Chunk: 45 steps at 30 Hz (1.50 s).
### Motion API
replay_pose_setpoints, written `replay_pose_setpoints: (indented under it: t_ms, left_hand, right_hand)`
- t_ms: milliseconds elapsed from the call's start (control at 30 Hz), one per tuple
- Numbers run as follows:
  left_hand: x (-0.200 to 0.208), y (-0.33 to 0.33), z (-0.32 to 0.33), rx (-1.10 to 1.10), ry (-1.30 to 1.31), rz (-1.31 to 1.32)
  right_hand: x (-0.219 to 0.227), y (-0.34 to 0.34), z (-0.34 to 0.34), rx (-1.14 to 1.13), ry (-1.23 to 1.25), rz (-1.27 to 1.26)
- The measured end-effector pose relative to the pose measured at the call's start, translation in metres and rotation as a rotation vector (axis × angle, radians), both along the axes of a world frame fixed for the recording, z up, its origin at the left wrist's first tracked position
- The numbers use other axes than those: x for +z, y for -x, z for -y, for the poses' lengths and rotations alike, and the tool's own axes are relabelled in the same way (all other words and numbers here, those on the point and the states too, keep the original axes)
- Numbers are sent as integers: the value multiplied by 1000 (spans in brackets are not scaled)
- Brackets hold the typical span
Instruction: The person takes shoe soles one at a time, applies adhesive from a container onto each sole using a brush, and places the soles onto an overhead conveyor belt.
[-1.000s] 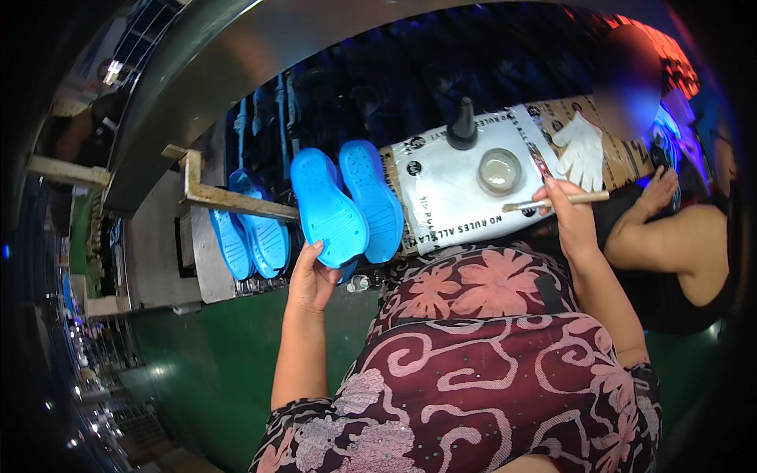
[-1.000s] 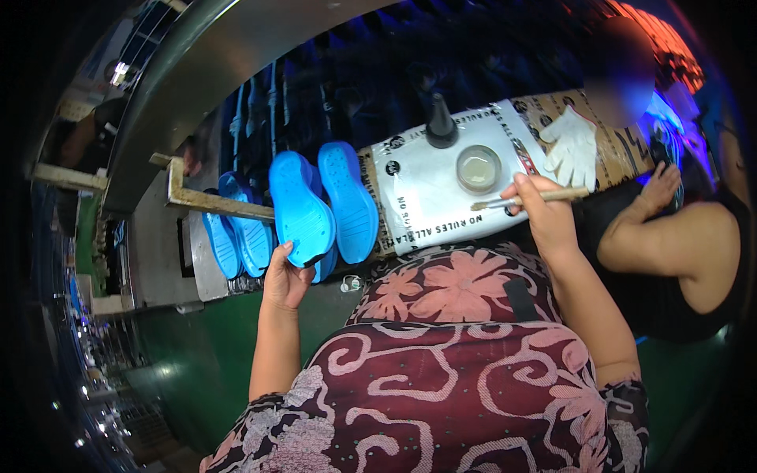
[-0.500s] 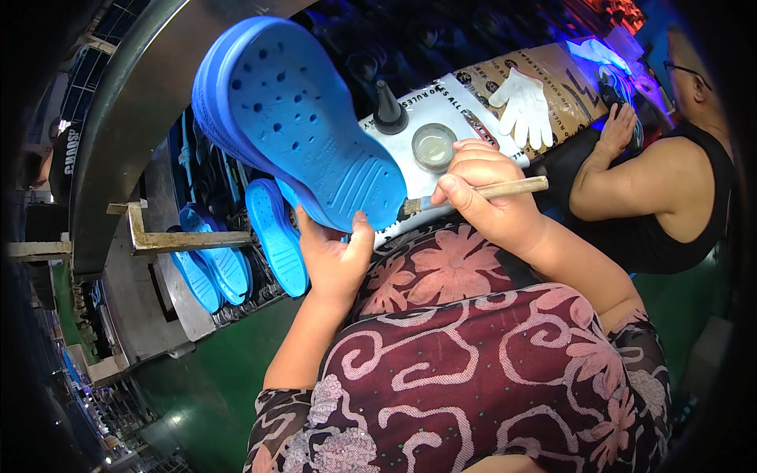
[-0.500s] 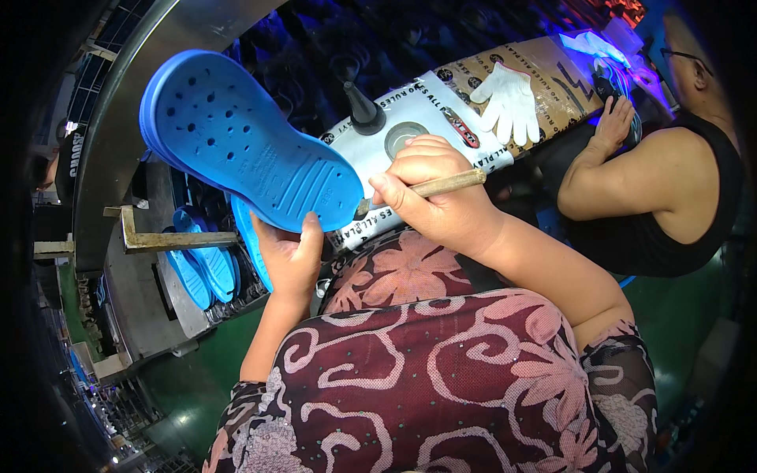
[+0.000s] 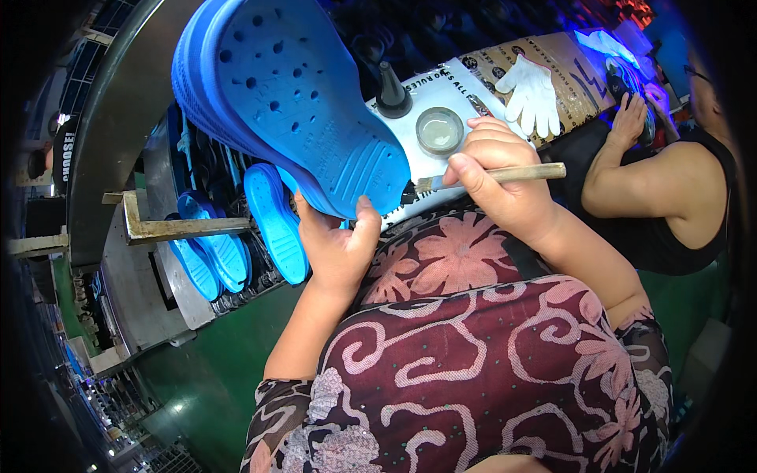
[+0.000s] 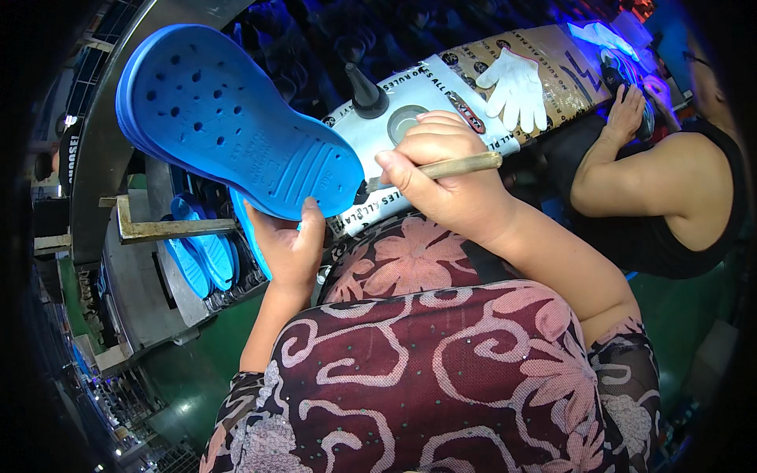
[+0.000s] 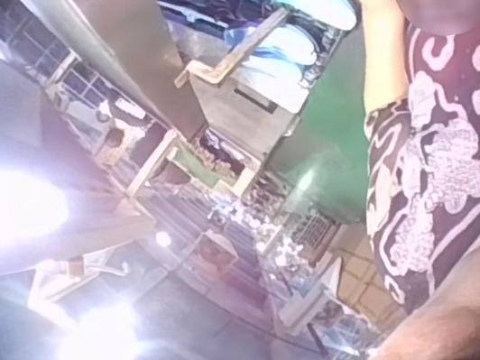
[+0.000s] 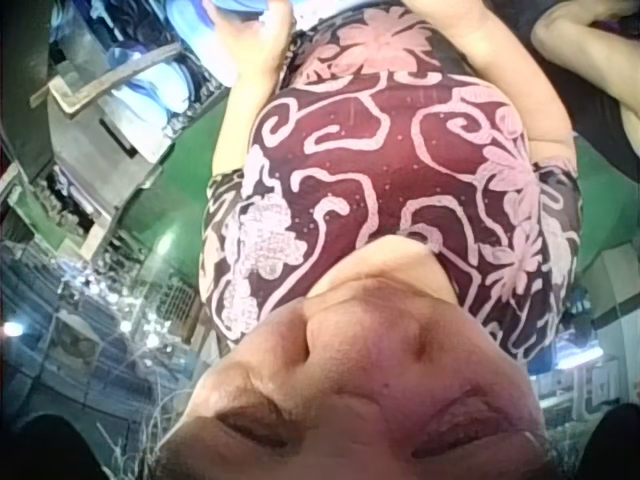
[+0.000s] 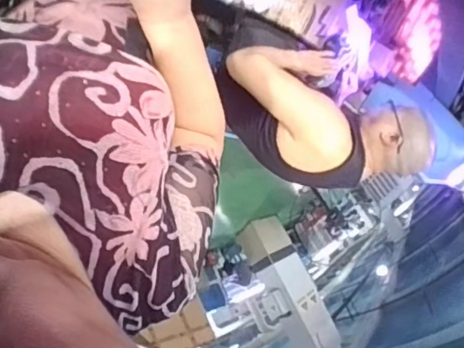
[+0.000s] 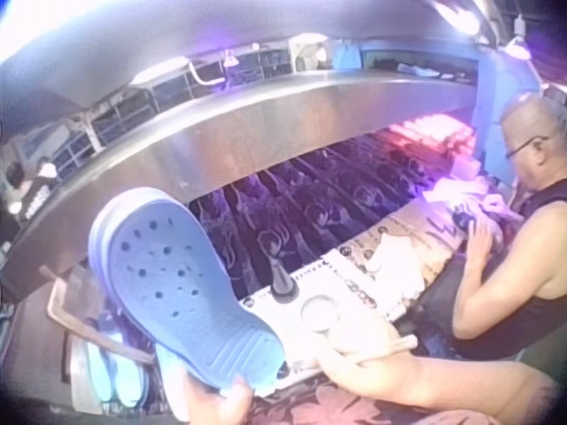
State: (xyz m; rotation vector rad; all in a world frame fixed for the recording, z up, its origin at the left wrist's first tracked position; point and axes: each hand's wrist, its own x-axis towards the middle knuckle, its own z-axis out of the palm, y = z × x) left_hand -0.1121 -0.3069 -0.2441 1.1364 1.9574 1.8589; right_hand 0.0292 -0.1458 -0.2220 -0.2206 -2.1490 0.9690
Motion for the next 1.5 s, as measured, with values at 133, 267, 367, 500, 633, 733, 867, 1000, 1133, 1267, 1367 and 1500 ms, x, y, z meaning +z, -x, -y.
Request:
replay_pose_setpoints:
  t_ms: [133,267,367,500,633,733,867,1000,1133,1267,1367,1500]
  left_hand:
    - [-3,-2,0,10,-12,25]
    - [-15,3,4,-15,-40,-102]
    - [-21,2,5,-7,-63,-148]
    - [-26,5,4,-1,-61,-284]
    - [-34,10,3,13,-118,-390]
    - [-36,8,0,26,-176,-423]
    - [-35,8,-1,35,-204,-450]
    - [-37,11,-1,43,-286,-479]
    - [-27,4,-4,41,-306,-346]
    - [-29,11,7,-4,-146,-418]
    - [-31,18,9,-94,-13,-707]
    - [-15,19,1,-86,-79,-411]
  right_hand:
    - [-4,7,3,54,-49,24]
    - [-6,1,-5,22,-125,49]
    - [-3,-1,-2,40,-113,20]
    - [-6,-1,5,78,-158,45]
    - [-3,-8,2,57,-109,86]
    - [-1,-4,2,57,-100,55]
    - [-5,0,12,57,-151,15]
    - [-3,-6,9,112,-139,78]
    - [-5,-8,8,85,2,27]
    - [-5,-3,10,82,-104,110]
    - [-7,-8,5,67,-128,77]
    - [5,-17,-5,3,3,6]
